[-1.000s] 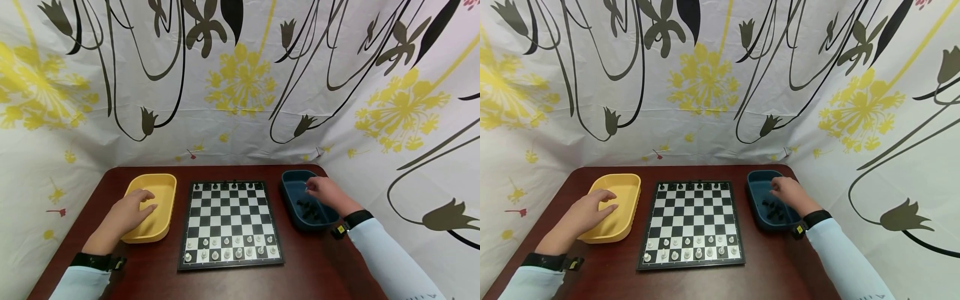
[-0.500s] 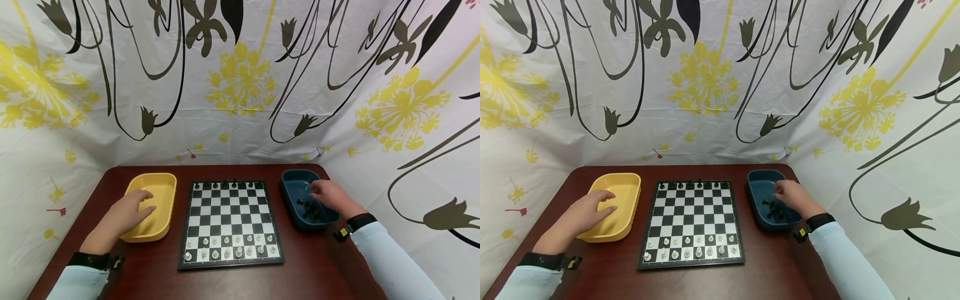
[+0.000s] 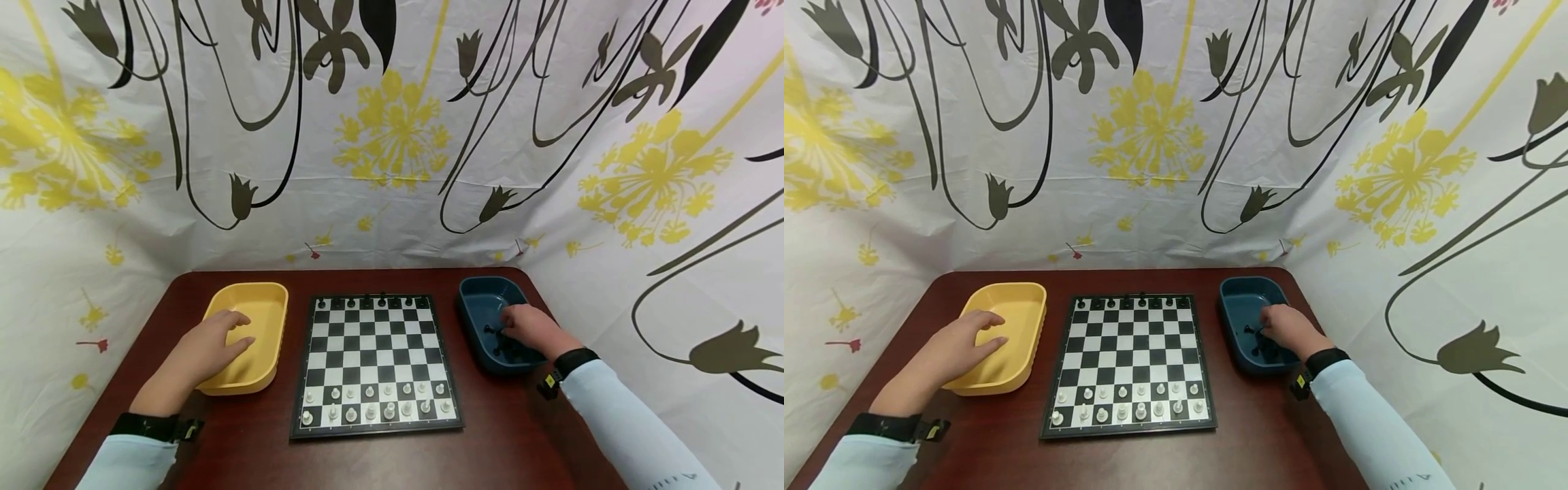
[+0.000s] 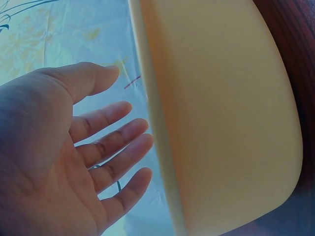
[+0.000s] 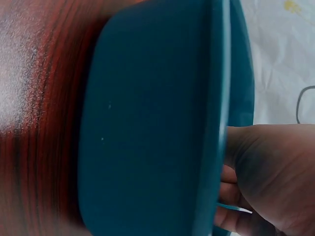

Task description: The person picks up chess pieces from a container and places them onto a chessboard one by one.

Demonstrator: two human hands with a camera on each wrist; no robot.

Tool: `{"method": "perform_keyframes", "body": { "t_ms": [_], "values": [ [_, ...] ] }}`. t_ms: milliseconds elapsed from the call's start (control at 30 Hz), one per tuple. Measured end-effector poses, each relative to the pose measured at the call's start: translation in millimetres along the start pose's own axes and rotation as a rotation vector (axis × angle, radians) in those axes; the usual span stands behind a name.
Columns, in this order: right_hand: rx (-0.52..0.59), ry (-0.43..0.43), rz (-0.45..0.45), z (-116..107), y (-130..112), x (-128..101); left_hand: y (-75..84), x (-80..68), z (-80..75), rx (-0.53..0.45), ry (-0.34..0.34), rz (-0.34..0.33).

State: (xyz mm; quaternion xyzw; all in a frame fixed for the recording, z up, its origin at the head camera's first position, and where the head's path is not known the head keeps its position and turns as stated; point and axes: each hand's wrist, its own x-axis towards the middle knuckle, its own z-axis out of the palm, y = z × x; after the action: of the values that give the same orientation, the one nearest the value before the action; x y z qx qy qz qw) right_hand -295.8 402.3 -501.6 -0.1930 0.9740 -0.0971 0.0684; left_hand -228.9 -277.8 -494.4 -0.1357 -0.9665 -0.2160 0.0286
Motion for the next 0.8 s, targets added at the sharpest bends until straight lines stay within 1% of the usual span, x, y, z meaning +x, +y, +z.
{"method": "perform_keyframes", "body": {
  "t_ms": [200,300,433,567,800],
  "values": [
    [-0.019,0.002,-0.043,6,5,4,-1.9,0.8,1.4,-0.001,0.008,0.011],
    [-0.011,-0.011,-0.030,7,5,5,-1.8,1.0,2.5,-0.001,0.005,0.005],
    [-0.005,-0.006,-0.021,8,5,5,-1.0,0.0,2.3,-0.004,-0.001,-0.011],
    [-0.008,0.013,-0.036,6,4,3,-0.8,-0.8,1.5,-0.005,0.000,-0.013],
    [0.057,0.060,-0.042,-5,2,0,-1.5,-1.8,0.6,-0.003,0.000,-0.017]
  ]
}}
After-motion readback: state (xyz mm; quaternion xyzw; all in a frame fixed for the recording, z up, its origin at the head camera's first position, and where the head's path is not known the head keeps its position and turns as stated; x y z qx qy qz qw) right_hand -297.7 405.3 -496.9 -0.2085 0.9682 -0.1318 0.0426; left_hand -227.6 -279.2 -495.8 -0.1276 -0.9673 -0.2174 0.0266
